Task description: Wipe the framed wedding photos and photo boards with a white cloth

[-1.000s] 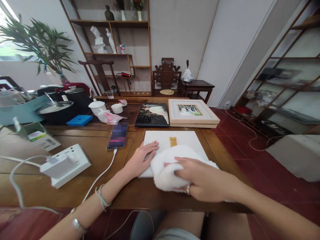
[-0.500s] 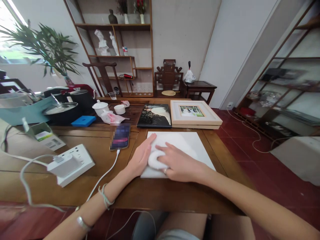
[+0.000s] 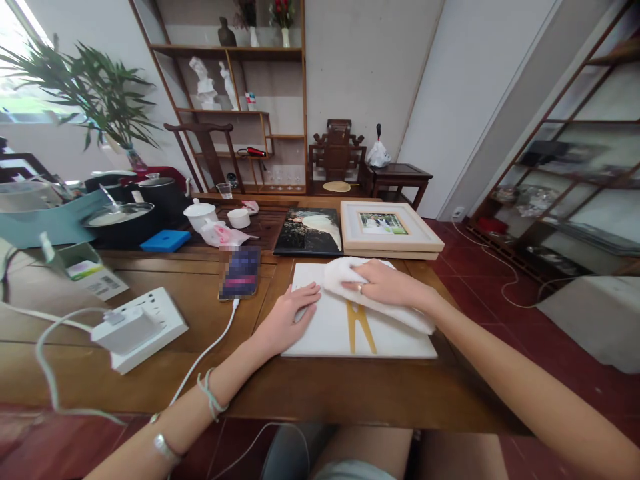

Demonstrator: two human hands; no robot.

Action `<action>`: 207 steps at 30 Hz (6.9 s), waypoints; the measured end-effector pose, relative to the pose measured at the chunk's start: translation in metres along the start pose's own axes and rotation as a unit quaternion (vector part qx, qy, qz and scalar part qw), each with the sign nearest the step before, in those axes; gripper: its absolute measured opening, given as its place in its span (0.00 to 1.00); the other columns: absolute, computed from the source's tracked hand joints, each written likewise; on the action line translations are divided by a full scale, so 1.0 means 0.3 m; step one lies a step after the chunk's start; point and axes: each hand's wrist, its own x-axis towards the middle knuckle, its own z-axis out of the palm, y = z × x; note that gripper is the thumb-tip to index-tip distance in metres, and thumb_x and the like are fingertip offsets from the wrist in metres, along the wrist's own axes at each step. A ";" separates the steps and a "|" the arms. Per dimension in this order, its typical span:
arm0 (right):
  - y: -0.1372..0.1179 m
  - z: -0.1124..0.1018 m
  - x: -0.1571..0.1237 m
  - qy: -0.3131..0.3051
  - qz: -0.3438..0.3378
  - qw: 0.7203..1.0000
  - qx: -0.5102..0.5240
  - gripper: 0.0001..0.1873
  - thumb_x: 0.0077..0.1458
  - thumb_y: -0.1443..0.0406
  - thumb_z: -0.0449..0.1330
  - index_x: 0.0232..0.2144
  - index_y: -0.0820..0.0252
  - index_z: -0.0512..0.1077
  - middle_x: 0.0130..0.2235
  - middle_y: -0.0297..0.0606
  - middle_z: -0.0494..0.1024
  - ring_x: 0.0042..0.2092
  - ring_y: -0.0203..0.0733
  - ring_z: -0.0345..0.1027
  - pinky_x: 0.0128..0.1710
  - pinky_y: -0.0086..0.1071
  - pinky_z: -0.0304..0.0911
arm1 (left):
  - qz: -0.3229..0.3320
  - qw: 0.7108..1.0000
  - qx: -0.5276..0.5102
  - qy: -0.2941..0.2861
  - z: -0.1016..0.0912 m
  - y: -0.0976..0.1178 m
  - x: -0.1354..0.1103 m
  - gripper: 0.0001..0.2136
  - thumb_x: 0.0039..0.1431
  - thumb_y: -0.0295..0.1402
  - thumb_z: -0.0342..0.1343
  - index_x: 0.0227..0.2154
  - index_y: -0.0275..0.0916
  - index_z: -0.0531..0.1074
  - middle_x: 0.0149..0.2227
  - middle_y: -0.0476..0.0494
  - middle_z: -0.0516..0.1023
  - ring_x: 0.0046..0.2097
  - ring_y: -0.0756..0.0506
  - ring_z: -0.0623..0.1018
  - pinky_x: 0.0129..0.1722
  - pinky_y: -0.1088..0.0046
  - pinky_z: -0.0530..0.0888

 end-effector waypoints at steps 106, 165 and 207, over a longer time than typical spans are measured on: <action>-0.078 0.068 -0.291 -0.037 -0.042 0.995 0.080 0.12 0.43 0.73 0.54 0.30 0.57 0.73 0.56 0.42 0.66 0.60 0.50 0.50 0.58 0.46 0.45 | -0.001 1.000 0.010 -0.010 -0.005 0.010 -0.002 0.18 0.56 0.33 0.49 0.49 0.38 0.69 0.55 0.40 0.68 0.58 0.40 0.65 0.60 0.51 0.54; -0.058 0.125 -0.070 0.085 -0.017 0.994 -0.072 0.13 0.49 0.68 0.55 0.37 0.66 0.73 0.51 0.54 0.69 0.53 0.55 0.60 0.51 0.45 0.56 | 0.008 1.000 -0.019 0.002 -0.007 0.005 -0.007 0.18 0.60 0.29 0.41 0.49 0.36 0.69 0.54 0.39 0.68 0.58 0.41 0.66 0.60 0.52 0.54; -0.079 0.058 0.190 0.042 -0.026 0.998 -0.049 0.17 0.59 0.59 0.46 0.34 0.64 0.70 0.38 0.47 0.75 0.37 0.46 0.68 0.32 0.30 0.56 | 0.011 1.000 0.018 0.018 -0.013 0.007 -0.005 0.15 0.56 0.31 0.48 0.44 0.38 0.74 0.50 0.40 0.73 0.54 0.41 0.70 0.58 0.55 0.59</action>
